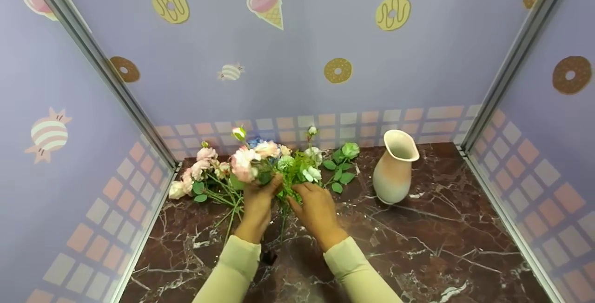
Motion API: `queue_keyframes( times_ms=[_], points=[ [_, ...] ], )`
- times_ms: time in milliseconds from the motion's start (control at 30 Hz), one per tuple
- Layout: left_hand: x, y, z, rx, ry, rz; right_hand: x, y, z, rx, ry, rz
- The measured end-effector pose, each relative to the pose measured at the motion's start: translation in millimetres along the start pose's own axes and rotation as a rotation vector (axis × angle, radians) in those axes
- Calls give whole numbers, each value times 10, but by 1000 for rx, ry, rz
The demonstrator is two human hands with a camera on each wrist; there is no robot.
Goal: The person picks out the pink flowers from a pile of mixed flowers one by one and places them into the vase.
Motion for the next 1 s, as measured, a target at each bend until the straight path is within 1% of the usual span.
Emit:
queue_keyframes(
  times_ms=[167, 267, 333, 367, 467, 533, 600, 667, 833, 967, 1000],
  points=[
    [-57, -84, -62, 18, 0, 16, 18, 30, -14, -55, -3, 43],
    [-83, -126, -83, 42, 6, 37, 44, 55, -29, -66, 16, 61],
    [-106, -147, -101, 47, 9, 40, 54, 72, -36, -72, 25, 70],
    [-121, -156, -110, 44, 5, 26, 58, 78, -38, -75, 25, 71],
    [-154, -151, -128, -3, 3, -8, 71, 83, -36, -71, 23, 53],
    [-161, -159, -135, -17, 5, -19, 87, 77, -33, -60, 25, 25],
    [-158, -163, -139, -20, 14, -12, 112, 69, -28, -48, 30, -5],
    [-155, -186, -141, -3, 22, -8, 135, 69, -23, -44, 33, -30],
    [-188, -191, -155, 4, 13, -37, 187, 65, -5, -36, 31, -49],
    [-228, -156, -176, -39, -10, -36, 250, 73, 10, -15, 43, -53],
    [-236, -143, -187, -57, -17, -14, 275, 90, 15, -12, 52, -56]
  ],
)
Point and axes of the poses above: each hand's wrist, its own z-axis towards the middle knuckle, its own x-axis out of the back of the hand, y = z × x, the point moved 9 cm from there along z, towards the middle knuckle, and after that the axes turned 9 degrees about y, right-handed, at the moved point
